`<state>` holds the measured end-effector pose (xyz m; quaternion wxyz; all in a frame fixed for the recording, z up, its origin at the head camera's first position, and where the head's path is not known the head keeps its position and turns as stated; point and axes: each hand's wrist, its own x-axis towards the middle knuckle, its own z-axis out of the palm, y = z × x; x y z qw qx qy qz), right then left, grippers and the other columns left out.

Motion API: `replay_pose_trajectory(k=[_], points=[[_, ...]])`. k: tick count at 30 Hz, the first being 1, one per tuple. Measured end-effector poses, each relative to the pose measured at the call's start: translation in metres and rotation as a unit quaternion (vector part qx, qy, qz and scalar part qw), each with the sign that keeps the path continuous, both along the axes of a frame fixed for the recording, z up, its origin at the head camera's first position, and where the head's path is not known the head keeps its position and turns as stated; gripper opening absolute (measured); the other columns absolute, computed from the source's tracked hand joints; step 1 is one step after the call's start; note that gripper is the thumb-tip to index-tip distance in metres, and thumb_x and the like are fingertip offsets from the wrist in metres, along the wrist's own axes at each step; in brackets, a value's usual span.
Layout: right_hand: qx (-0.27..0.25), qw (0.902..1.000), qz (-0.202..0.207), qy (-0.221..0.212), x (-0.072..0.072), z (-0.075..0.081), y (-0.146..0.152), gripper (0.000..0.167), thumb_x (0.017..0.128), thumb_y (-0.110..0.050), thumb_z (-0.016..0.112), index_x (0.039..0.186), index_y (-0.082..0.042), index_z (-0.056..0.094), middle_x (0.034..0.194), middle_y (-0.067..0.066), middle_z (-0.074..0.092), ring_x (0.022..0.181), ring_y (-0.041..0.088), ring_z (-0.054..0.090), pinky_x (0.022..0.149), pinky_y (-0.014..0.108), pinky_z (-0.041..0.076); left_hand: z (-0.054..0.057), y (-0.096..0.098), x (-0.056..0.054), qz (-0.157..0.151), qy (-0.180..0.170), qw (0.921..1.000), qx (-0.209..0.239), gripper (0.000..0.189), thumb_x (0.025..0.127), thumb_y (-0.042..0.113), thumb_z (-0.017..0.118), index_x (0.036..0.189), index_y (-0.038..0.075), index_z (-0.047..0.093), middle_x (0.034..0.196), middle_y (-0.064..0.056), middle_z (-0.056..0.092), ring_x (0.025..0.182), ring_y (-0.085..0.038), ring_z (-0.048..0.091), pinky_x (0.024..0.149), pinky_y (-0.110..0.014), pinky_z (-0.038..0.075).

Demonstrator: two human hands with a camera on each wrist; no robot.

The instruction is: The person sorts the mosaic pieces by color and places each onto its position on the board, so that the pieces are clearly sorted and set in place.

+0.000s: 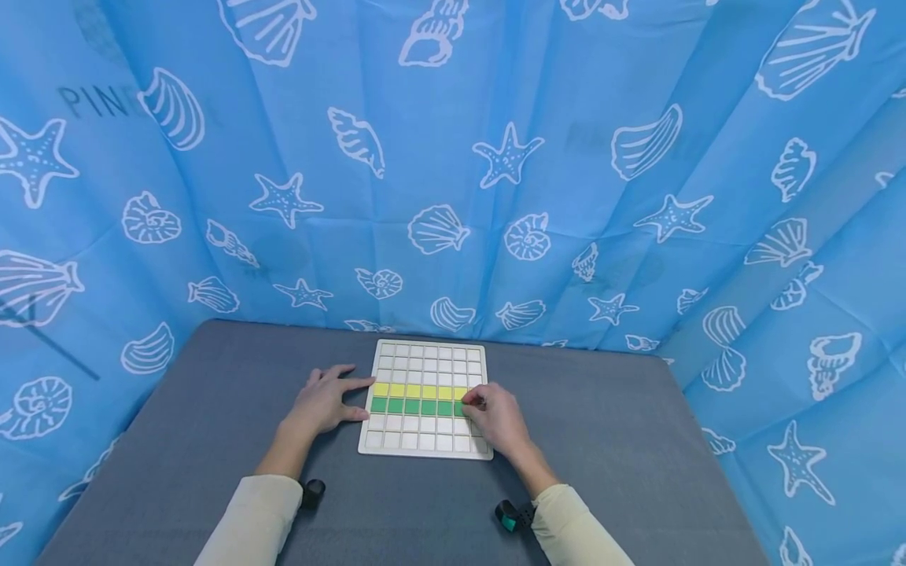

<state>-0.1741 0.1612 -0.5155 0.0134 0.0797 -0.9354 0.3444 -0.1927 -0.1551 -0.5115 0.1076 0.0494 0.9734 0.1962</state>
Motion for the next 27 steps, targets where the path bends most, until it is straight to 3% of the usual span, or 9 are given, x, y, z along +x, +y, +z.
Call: replay_pose_trajectory(k=[11, 21, 27], points=[[0.072, 0.9965, 0.035, 0.022, 0.004, 0.002, 0.004, 0.012, 0.09, -0.02, 0.079, 0.1, -0.015, 0.082, 0.098, -0.003, 0.061, 0.077, 0.006, 0.055, 0.064, 0.021, 0.045, 0.001, 0.001, 0.0, -0.003, 0.007, 0.9999, -0.007, 0.069, 0.082, 0.043, 0.083, 0.146, 0.036, 0.057, 0.164, -0.011, 0.037, 0.139, -0.044, 0.036, 0.102, -0.065, 0.041], [0.061, 0.9965, 0.038, 0.043, 0.007, 0.006, 0.003, 0.015, 0.093, -0.026, 0.077, 0.106, -0.018, 0.078, 0.095, -0.006, 0.061, 0.076, 0.005, 0.052, 0.066, 0.022, 0.045, 0.011, 0.004, 0.001, 0.003, -0.013, 0.9997, -0.021, 0.07, 0.081, 0.041, 0.084, 0.145, 0.035, 0.058, 0.163, -0.012, 0.038, 0.141, -0.044, 0.035, 0.104, -0.066, 0.041], [0.081, 0.9935, 0.038, 0.07, 0.005, 0.011, 0.006, 0.019, 0.095, -0.027, 0.074, 0.11, -0.015, 0.077, 0.095, -0.005, 0.064, 0.08, 0.007, 0.055, 0.069, 0.026, 0.048, 0.017, 0.01, 0.002, -0.009, -0.023, 0.9984, -0.05, 0.068, 0.084, 0.044, 0.082, 0.146, 0.035, 0.057, 0.161, -0.013, 0.04, 0.142, -0.046, 0.035, 0.105, -0.066, 0.042]])
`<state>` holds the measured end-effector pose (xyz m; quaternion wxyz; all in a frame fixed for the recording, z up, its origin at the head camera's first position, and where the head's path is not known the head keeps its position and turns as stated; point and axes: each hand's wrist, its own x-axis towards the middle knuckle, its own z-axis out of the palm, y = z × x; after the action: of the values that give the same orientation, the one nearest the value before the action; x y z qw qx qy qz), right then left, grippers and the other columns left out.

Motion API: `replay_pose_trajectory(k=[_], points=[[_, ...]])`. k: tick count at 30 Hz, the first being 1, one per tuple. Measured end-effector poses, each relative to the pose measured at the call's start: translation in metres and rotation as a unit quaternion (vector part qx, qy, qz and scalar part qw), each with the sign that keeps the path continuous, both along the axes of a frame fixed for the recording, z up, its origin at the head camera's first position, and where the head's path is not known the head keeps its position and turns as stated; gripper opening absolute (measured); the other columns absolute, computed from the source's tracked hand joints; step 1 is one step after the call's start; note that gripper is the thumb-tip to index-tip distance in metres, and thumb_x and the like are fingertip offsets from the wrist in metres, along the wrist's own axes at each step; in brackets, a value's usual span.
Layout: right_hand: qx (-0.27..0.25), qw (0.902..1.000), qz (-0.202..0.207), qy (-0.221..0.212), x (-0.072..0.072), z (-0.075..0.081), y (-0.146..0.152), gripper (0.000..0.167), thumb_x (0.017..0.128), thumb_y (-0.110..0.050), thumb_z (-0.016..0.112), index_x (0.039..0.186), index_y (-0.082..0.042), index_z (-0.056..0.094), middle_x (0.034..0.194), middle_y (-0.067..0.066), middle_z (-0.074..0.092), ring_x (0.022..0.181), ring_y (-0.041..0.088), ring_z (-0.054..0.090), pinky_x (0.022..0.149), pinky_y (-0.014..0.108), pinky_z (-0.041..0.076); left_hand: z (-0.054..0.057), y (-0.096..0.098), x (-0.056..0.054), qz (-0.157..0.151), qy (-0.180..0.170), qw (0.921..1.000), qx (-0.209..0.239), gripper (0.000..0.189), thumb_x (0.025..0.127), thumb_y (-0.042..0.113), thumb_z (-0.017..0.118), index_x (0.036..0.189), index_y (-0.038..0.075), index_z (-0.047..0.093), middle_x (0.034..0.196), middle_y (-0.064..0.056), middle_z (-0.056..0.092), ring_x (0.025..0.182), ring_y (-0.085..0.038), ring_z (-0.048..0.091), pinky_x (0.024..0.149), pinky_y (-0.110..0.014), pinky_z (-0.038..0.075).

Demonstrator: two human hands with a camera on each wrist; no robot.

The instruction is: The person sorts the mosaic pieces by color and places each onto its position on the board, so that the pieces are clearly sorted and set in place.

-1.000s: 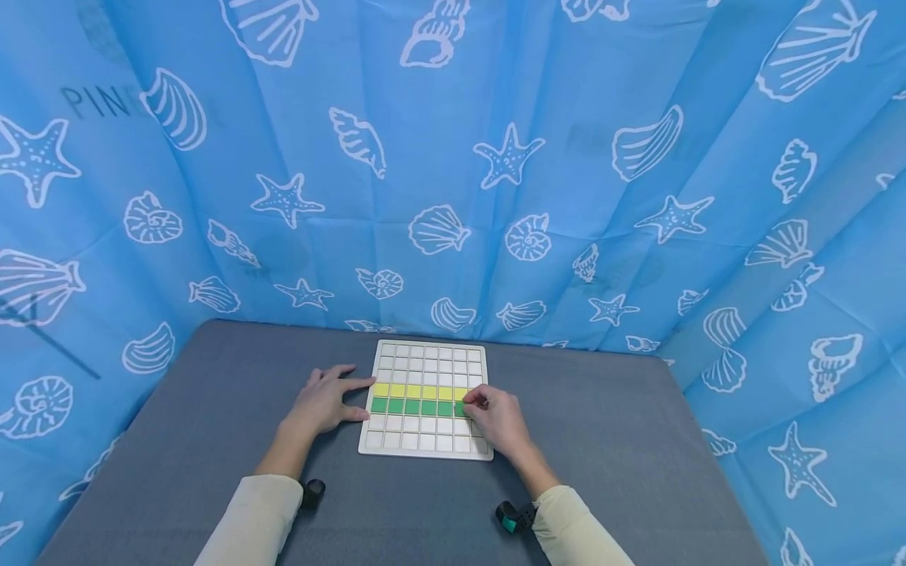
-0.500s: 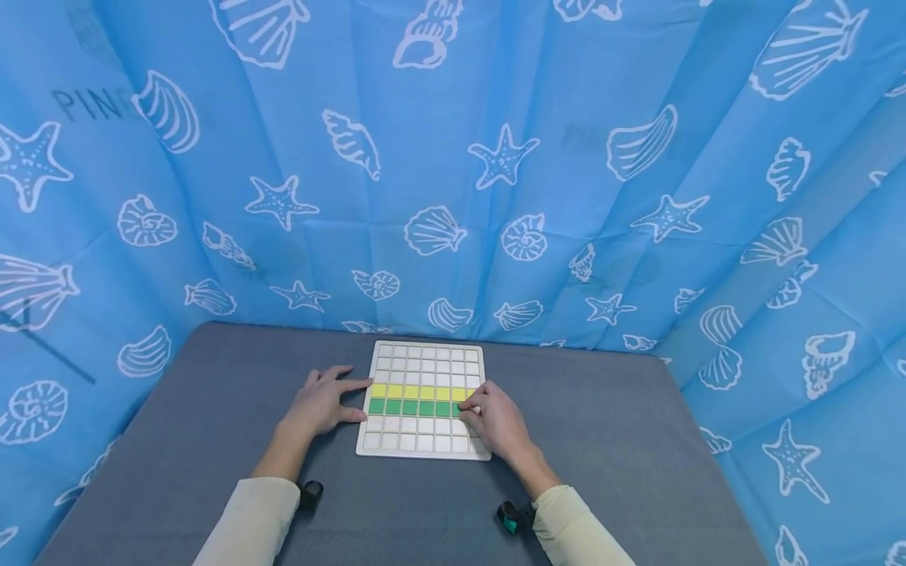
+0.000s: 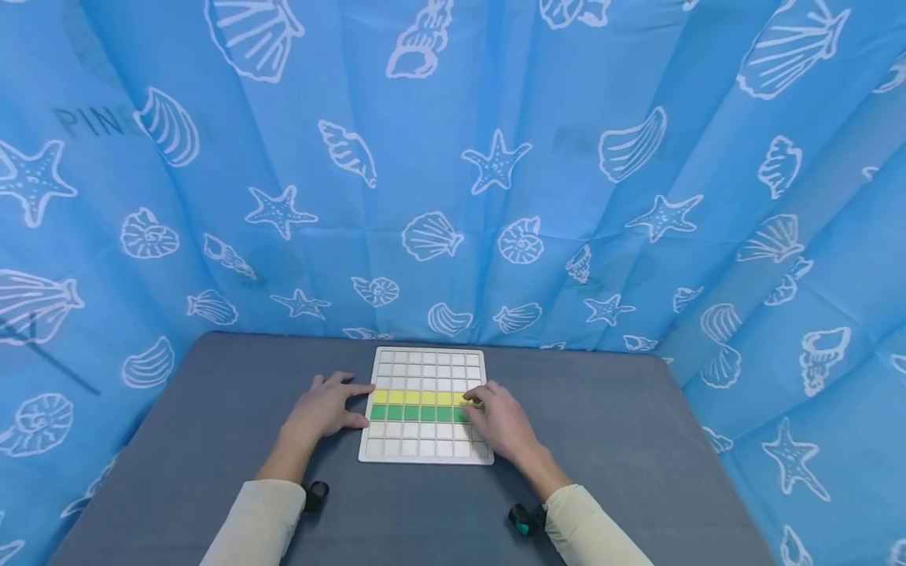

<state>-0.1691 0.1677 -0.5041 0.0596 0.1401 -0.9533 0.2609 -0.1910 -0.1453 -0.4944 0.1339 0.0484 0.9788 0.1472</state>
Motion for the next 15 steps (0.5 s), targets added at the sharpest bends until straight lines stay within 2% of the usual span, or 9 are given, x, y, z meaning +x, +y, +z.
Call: replay_pose_trajectory(k=[4, 8, 12, 15], points=[[0.025, 0.9994, -0.002, 0.025, -0.004, 0.004, 0.003, 0.021, 0.097, -0.028, 0.072, 0.112, -0.014, 0.076, 0.099, -0.002, 0.066, 0.085, 0.011, 0.057, 0.072, 0.03, 0.051, 0.004, 0.003, -0.004, -0.002, 0.031, 0.9994, -0.017, 0.064, 0.088, 0.044, 0.078, 0.147, 0.029, 0.057, 0.158, -0.014, 0.045, 0.141, -0.045, 0.039, 0.104, -0.065, 0.045], [0.047, 0.9976, -0.004, 0.05, -0.007, 0.006, 0.006, 0.023, 0.097, -0.027, 0.071, 0.115, -0.013, 0.074, 0.104, 0.002, 0.066, 0.092, 0.018, 0.06, 0.078, 0.036, 0.052, 0.008, 0.006, -0.007, 0.005, 0.092, 0.9956, -0.018, 0.061, 0.092, 0.039, 0.076, 0.147, 0.024, 0.057, 0.158, -0.015, 0.045, 0.14, -0.045, 0.042, 0.1, -0.064, 0.048], [0.054, 0.9955, -0.004, 0.077, -0.01, 0.006, 0.006, 0.027, 0.097, -0.026, 0.071, 0.12, -0.011, 0.071, 0.111, 0.009, 0.063, 0.098, 0.025, 0.056, 0.083, 0.042, 0.049, 0.012, 0.01, -0.009, 0.013, 0.175, 0.9844, -0.005, 0.06, 0.092, 0.036, 0.077, 0.147, 0.022, 0.057, 0.157, -0.017, 0.046, 0.136, -0.046, 0.046, 0.097, -0.063, 0.05], [0.066, 0.9928, -0.009, 0.1, -0.012, 0.007, 0.004, 0.035, 0.098, -0.029, 0.07, 0.126, -0.009, 0.067, 0.12, 0.014, 0.059, 0.105, 0.031, 0.053, 0.089, 0.047, 0.047, 0.014, 0.015, -0.011, 0.023, 0.229, 0.9733, 0.002, 0.062, 0.092, 0.037, 0.076, 0.148, 0.023, 0.056, 0.157, -0.018, 0.046, 0.136, -0.047, 0.047, 0.104, -0.063, 0.047]])
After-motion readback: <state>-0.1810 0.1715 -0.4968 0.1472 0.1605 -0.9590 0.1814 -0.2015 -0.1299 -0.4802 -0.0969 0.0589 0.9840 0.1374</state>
